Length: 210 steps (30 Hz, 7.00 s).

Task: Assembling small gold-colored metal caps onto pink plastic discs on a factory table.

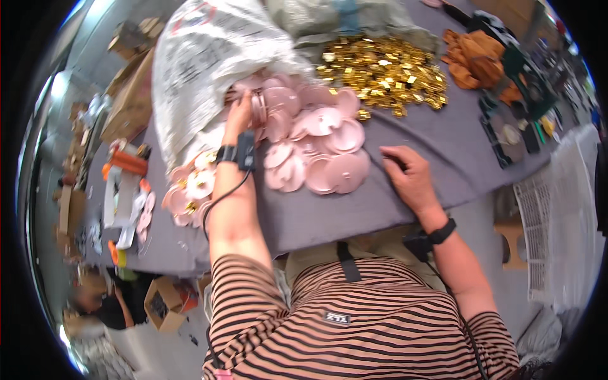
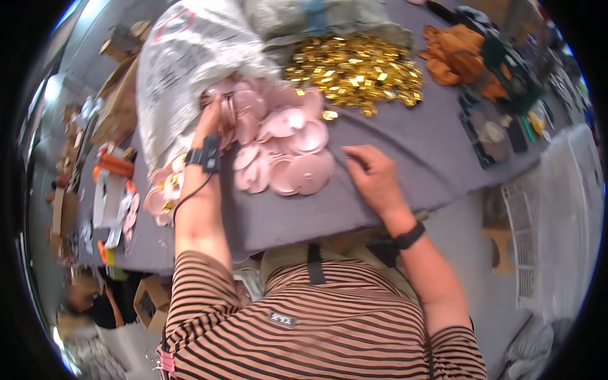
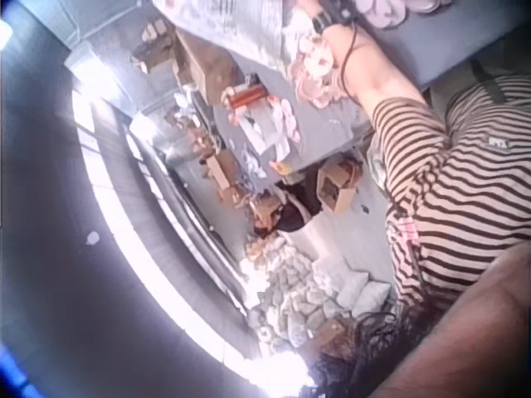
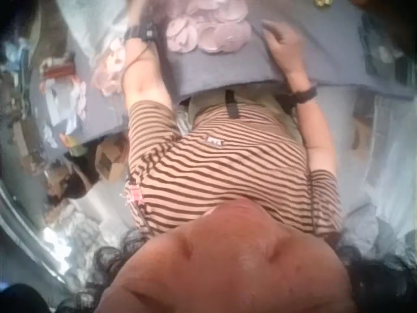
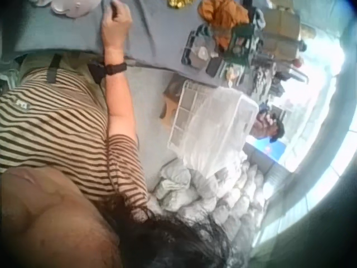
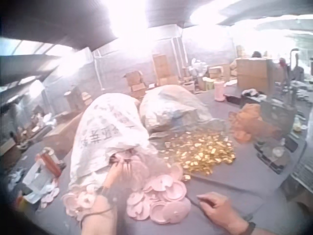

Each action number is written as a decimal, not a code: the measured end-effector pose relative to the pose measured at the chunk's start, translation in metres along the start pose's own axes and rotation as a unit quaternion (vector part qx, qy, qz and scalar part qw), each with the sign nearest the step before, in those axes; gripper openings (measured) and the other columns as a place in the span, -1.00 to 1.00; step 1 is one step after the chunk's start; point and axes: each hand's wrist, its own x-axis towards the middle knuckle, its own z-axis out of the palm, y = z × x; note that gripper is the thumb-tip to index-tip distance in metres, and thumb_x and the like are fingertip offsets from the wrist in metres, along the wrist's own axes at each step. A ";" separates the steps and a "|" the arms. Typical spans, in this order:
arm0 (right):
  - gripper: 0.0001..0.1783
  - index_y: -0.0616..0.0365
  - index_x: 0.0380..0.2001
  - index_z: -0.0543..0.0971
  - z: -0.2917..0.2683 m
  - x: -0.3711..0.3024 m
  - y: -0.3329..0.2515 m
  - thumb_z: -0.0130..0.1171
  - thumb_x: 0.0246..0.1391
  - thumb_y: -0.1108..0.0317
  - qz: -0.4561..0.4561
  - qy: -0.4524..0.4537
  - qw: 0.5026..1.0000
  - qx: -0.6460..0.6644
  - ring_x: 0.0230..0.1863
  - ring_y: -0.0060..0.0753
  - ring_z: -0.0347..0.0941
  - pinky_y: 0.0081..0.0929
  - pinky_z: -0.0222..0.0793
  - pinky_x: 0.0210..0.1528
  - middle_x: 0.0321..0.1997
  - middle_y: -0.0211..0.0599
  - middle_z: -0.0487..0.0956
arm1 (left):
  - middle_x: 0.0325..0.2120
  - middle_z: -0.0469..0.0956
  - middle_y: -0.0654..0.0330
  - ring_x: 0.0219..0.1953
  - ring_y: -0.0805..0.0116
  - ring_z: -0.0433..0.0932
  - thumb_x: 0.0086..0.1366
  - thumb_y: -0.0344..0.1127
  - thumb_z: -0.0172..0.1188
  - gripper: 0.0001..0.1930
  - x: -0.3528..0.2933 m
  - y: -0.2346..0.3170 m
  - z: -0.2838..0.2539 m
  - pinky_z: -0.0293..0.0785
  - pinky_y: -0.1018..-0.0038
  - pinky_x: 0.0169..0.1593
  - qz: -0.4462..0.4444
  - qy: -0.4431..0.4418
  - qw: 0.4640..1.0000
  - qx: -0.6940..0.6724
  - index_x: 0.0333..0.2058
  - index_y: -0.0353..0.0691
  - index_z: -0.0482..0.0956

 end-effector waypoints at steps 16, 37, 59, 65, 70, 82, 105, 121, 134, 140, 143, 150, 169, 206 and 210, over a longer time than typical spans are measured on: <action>-0.68 0.11 -0.09 0.67 -0.047 0.078 0.019 0.19 0.04 0.50 -0.027 0.029 0.989 -0.139 -0.07 -0.08 0.58 -0.28 0.50 0.02 -0.13 -0.10 0.64 | -0.03 0.61 -0.02 0.04 0.31 0.55 0.39 0.08 0.19 -0.31 -0.178 0.158 0.008 0.47 0.43 0.04 0.056 -0.014 0.996 0.063 0.23 -0.43 0.40; -0.76 0.23 -0.23 0.70 -0.041 0.067 0.049 0.34 -0.05 0.46 0.122 0.023 0.992 -0.022 -0.27 -0.59 0.58 -0.57 0.47 -0.17 -0.30 -0.38 0.70 | -0.27 0.67 -0.01 -0.22 0.03 0.65 0.20 -0.07 0.36 -0.62 -0.263 0.103 0.059 0.53 0.26 -0.10 0.269 0.043 0.903 0.332 -0.13 -0.22 0.65; -0.73 0.26 -0.12 0.69 0.030 -0.011 -0.095 0.35 0.06 0.62 0.210 -0.167 0.856 0.442 -0.11 -0.52 0.59 -0.53 0.65 -0.21 -0.09 -0.39 0.61 | 0.02 0.50 0.18 0.05 0.39 0.50 0.39 0.24 0.03 -0.29 -0.333 0.142 0.095 0.44 0.40 0.10 -0.078 -0.248 0.746 -0.613 0.24 -0.28 0.37; -0.79 0.26 -0.22 0.73 0.024 -0.010 -0.107 0.36 0.03 0.61 0.072 -0.157 0.946 0.275 -0.22 -0.49 0.62 -0.52 0.66 -0.18 -0.19 -0.34 0.66 | 0.01 0.52 0.25 -0.02 0.46 0.51 0.43 0.20 -0.01 -0.36 -0.334 0.151 0.087 0.44 0.46 0.05 -0.076 -0.262 0.770 -0.576 0.20 -0.24 0.41; -0.75 0.23 -0.24 0.74 0.006 0.003 -0.108 0.42 -0.07 0.61 -0.184 -0.228 0.956 0.022 -0.27 -0.51 0.62 -0.55 0.58 -0.12 -0.28 -0.33 0.68 | 0.03 0.51 0.27 -0.02 0.51 0.50 0.47 0.19 -0.05 -0.38 -0.339 0.150 0.084 0.42 0.49 0.04 -0.079 -0.296 0.798 -0.519 0.21 -0.24 0.41; -0.81 0.34 -0.19 0.68 0.019 -0.026 -0.098 0.34 0.08 0.58 0.152 -0.168 0.926 0.303 -0.25 -0.37 0.63 -0.47 0.57 -0.22 -0.23 -0.21 0.69 | 0.27 0.29 0.04 0.25 0.29 0.35 0.50 0.21 -0.22 -0.22 -0.358 0.150 0.090 0.32 0.34 0.24 0.029 -0.252 0.874 -0.414 0.40 -0.36 0.08; -0.70 0.26 0.00 0.60 0.066 -0.020 -0.098 0.28 0.20 0.46 0.420 -0.217 0.745 0.471 -0.15 -0.46 0.62 -0.58 0.59 -0.14 -0.11 -0.31 0.66 | 0.22 0.38 0.07 0.27 0.26 0.34 0.31 -0.12 0.23 -0.31 -0.317 0.112 0.056 0.29 0.33 0.29 0.243 -0.173 0.929 -0.221 0.35 -0.24 0.28; -0.74 0.23 -0.13 0.69 -0.038 0.064 -0.010 0.27 0.07 0.47 -0.040 0.001 0.988 -0.148 -0.17 -0.26 0.64 -0.41 0.54 -0.08 -0.15 -0.14 0.69 | -0.06 0.62 0.09 0.07 0.06 0.48 0.07 0.11 0.37 -0.46 -0.199 0.102 -0.096 0.36 0.12 0.14 0.147 -0.039 0.751 0.643 -0.05 -0.09 0.70; -0.69 0.18 -0.12 0.68 -0.057 0.112 0.061 0.35 0.01 0.41 0.013 -0.034 0.965 -0.259 -0.19 -0.26 0.65 -0.39 0.53 -0.07 -0.20 -0.18 0.70 | 0.18 0.42 -0.06 0.14 -0.18 0.39 0.08 -0.16 0.42 -0.38 -0.283 0.081 0.048 0.36 0.09 0.22 0.284 -0.041 0.895 0.341 0.14 -0.13 0.50; -0.75 0.24 -0.16 0.70 -0.033 0.068 -0.003 0.34 0.04 0.49 0.084 0.000 0.992 0.097 -0.23 -0.61 0.57 -0.60 0.49 -0.14 -0.23 -0.40 0.69 | 0.13 0.45 -0.02 0.17 -0.09 0.37 -0.04 -0.26 0.43 -0.35 -0.266 0.097 0.037 0.37 0.20 0.23 0.201 -0.085 0.954 0.207 0.11 -0.16 0.52; -0.77 0.24 -0.17 0.70 0.002 0.032 -0.065 0.31 0.06 0.59 0.071 -0.059 0.976 0.197 -0.18 -0.58 0.58 -0.57 0.52 -0.10 -0.18 -0.38 0.68 | 0.15 0.42 -0.05 0.20 -0.08 0.36 -0.08 -0.33 0.45 -0.20 -0.274 0.103 0.036 0.34 0.21 0.26 0.264 0.004 0.952 0.158 0.21 -0.25 0.39; -0.68 0.24 -0.12 0.68 0.059 0.010 -0.097 0.32 -0.01 0.61 -0.082 -0.146 0.977 0.135 -0.07 -0.35 0.61 -0.47 0.54 -0.01 -0.10 -0.22 0.67 | 0.27 0.30 -0.01 0.31 0.06 0.32 -0.07 -0.47 0.50 0.04 -0.311 0.124 0.048 0.31 0.28 0.33 0.367 -0.062 0.927 0.041 0.39 -0.23 0.10; -0.70 0.19 -0.14 0.67 0.044 0.019 -0.123 0.37 0.00 0.59 -0.367 -0.146 0.917 -0.061 -0.08 -0.32 0.65 -0.45 0.62 -0.13 -0.06 -0.20 0.67 | 0.32 0.33 0.12 0.28 0.28 0.41 0.22 -0.23 0.42 -0.20 -0.327 0.121 0.029 0.40 0.33 0.28 0.094 -0.254 0.850 -0.453 0.37 -0.21 0.23; -0.84 0.19 -0.35 0.58 -0.053 0.151 0.082 0.30 -0.03 0.42 -0.084 0.005 0.895 -0.437 -0.17 0.22 0.54 0.00 0.47 -0.12 -0.30 0.04 0.63 | -0.12 0.60 0.14 -0.16 0.34 0.59 0.10 -0.40 0.43 -0.28 -0.225 0.164 -0.013 0.57 0.38 -0.06 0.143 -0.110 0.981 -0.064 0.26 -0.27 0.37; -0.88 0.14 -0.36 0.61 -0.065 0.143 0.067 0.25 -0.04 0.44 -0.025 0.002 0.927 -0.374 -0.20 0.10 0.58 -0.03 0.50 -0.11 -0.32 -0.04 0.64 | 0.08 0.53 0.06 0.05 0.23 0.59 0.32 -0.38 0.26 -0.37 -0.266 0.169 0.039 0.57 0.30 0.12 0.056 -0.255 0.860 -0.439 0.32 -0.26 0.26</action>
